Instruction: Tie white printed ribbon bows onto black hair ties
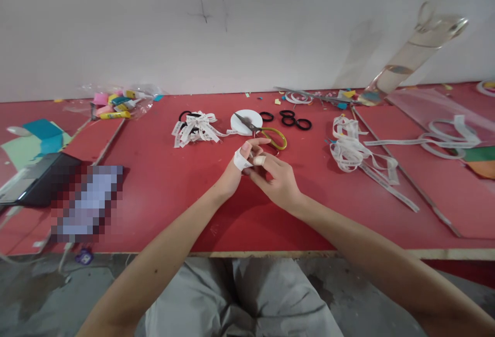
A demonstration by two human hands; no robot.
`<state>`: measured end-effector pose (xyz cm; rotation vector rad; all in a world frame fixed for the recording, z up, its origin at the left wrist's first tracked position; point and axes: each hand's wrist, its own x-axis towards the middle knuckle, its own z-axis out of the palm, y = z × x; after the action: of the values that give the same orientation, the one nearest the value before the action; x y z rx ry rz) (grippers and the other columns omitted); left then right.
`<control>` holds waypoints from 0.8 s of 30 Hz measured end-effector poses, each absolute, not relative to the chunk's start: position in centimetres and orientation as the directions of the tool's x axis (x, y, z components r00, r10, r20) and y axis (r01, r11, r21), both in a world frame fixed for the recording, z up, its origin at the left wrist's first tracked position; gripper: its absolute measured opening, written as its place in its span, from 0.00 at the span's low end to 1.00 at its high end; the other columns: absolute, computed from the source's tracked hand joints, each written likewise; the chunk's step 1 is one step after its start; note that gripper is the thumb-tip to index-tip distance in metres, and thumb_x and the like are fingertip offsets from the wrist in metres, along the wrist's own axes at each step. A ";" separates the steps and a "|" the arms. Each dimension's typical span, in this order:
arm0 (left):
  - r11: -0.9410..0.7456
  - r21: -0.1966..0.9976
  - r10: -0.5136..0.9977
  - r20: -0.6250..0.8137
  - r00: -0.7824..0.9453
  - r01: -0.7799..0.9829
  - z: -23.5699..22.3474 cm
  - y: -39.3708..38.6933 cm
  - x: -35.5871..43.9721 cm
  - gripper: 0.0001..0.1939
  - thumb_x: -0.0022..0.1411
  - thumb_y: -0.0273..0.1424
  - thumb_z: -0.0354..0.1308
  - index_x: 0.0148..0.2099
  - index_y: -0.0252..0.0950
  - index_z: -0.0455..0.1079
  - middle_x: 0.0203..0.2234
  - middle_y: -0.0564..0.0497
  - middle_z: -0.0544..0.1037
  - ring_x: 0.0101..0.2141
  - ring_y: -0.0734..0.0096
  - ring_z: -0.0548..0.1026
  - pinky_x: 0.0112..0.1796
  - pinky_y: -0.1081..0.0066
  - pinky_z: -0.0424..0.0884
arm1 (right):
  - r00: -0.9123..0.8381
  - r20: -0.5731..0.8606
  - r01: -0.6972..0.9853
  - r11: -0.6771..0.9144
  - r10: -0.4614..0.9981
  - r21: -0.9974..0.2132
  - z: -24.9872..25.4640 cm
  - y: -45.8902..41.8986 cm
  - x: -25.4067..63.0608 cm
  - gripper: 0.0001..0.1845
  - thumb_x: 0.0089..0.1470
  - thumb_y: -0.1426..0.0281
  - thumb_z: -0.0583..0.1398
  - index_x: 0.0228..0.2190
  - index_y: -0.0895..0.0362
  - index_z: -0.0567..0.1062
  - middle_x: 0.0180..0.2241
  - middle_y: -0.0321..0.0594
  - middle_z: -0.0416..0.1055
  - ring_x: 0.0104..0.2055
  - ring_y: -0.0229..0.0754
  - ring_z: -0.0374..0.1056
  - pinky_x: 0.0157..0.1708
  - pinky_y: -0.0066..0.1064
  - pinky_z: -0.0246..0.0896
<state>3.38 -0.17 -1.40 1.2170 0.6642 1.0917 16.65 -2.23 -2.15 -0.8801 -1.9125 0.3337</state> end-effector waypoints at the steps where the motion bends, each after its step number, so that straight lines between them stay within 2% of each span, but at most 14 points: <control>1: -0.024 0.955 0.916 0.140 0.375 -0.297 -1.4 -0.2 3.4 0.29 0.63 0.56 0.47 0.50 0.40 0.72 0.31 0.50 0.66 0.30 0.72 0.66 0.28 0.72 0.66 | -0.269 0.662 0.427 0.703 0.699 -0.568 -2.1 -2.3 16.7 0.03 0.60 0.69 0.59 0.33 0.54 0.71 0.27 0.36 0.71 0.25 0.35 0.64 0.26 0.27 0.61; 4: -0.042 0.961 0.920 0.144 0.364 -0.274 -1.3 -0.1 3.4 0.30 0.62 0.58 0.45 0.50 0.40 0.72 0.30 0.51 0.64 0.27 0.72 0.62 0.26 0.72 0.62 | -0.255 0.678 0.385 0.716 0.689 -0.583 -1.9 -2.4 16.7 0.04 0.63 0.68 0.56 0.36 0.54 0.71 0.31 0.38 0.74 0.30 0.37 0.68 0.29 0.28 0.64; 7: -0.109 0.961 0.923 0.192 0.334 -0.252 -1.1 -0.1 3.5 0.32 0.62 0.59 0.44 0.49 0.39 0.72 0.28 0.51 0.62 0.26 0.72 0.58 0.25 0.71 0.58 | -0.267 0.688 0.350 0.733 0.675 -0.583 -1.8 -2.5 16.7 0.06 0.64 0.69 0.54 0.35 0.54 0.70 0.31 0.38 0.73 0.32 0.38 0.69 0.33 0.29 0.65; 11: -0.230 0.953 0.909 0.282 0.306 -0.195 -1.0 -0.3 3.5 0.29 0.64 0.56 0.46 0.52 0.40 0.71 0.31 0.51 0.63 0.29 0.71 0.60 0.30 0.70 0.62 | -0.273 0.703 0.346 0.749 0.656 -0.565 -1.7 -2.7 16.7 0.05 0.63 0.70 0.55 0.35 0.54 0.71 0.31 0.38 0.72 0.33 0.38 0.68 0.33 0.29 0.65; 14: -0.328 0.939 0.906 0.343 0.248 -0.102 -1.2 -0.4 3.2 0.26 0.66 0.52 0.45 0.55 0.42 0.69 0.35 0.49 0.65 0.34 0.69 0.64 0.35 0.69 0.66 | -0.222 0.707 0.354 0.731 0.672 -0.583 -1.6 -2.8 16.8 0.03 0.63 0.70 0.57 0.38 0.53 0.71 0.32 0.38 0.72 0.32 0.37 0.68 0.32 0.29 0.65; 17: -0.403 0.914 0.896 0.402 0.187 -0.033 -1.5 -0.4 3.0 0.25 0.68 0.51 0.45 0.57 0.43 0.67 0.35 0.50 0.65 0.34 0.70 0.64 0.37 0.68 0.66 | -0.205 0.700 0.378 0.715 0.684 -0.588 -1.7 -2.9 16.8 0.04 0.62 0.70 0.57 0.39 0.53 0.71 0.33 0.38 0.73 0.30 0.36 0.67 0.30 0.29 0.64; 20: -0.452 0.889 0.889 0.441 0.124 0.072 -1.7 -0.2 2.9 0.24 0.68 0.50 0.45 0.58 0.44 0.65 0.33 0.51 0.64 0.32 0.71 0.63 0.37 0.67 0.65 | -0.241 0.737 0.408 0.755 0.632 -0.514 -1.9 -2.9 16.9 0.02 0.61 0.72 0.58 0.36 0.53 0.71 0.30 0.37 0.71 0.28 0.35 0.66 0.28 0.28 0.64; 24: -0.491 0.820 0.867 0.493 0.071 0.294 -1.8 -0.1 2.5 0.25 0.68 0.51 0.44 0.58 0.44 0.64 0.34 0.50 0.67 0.32 0.70 0.66 0.35 0.67 0.65 | -0.234 0.784 0.422 0.787 0.574 -0.450 -2.1 -2.8 17.0 0.05 0.59 0.74 0.60 0.38 0.54 0.72 0.30 0.36 0.69 0.25 0.32 0.63 0.24 0.25 0.62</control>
<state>2.53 -0.13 -1.76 1.8337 1.1497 1.4329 16.97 -2.78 -2.05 -0.7603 -1.8672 0.1708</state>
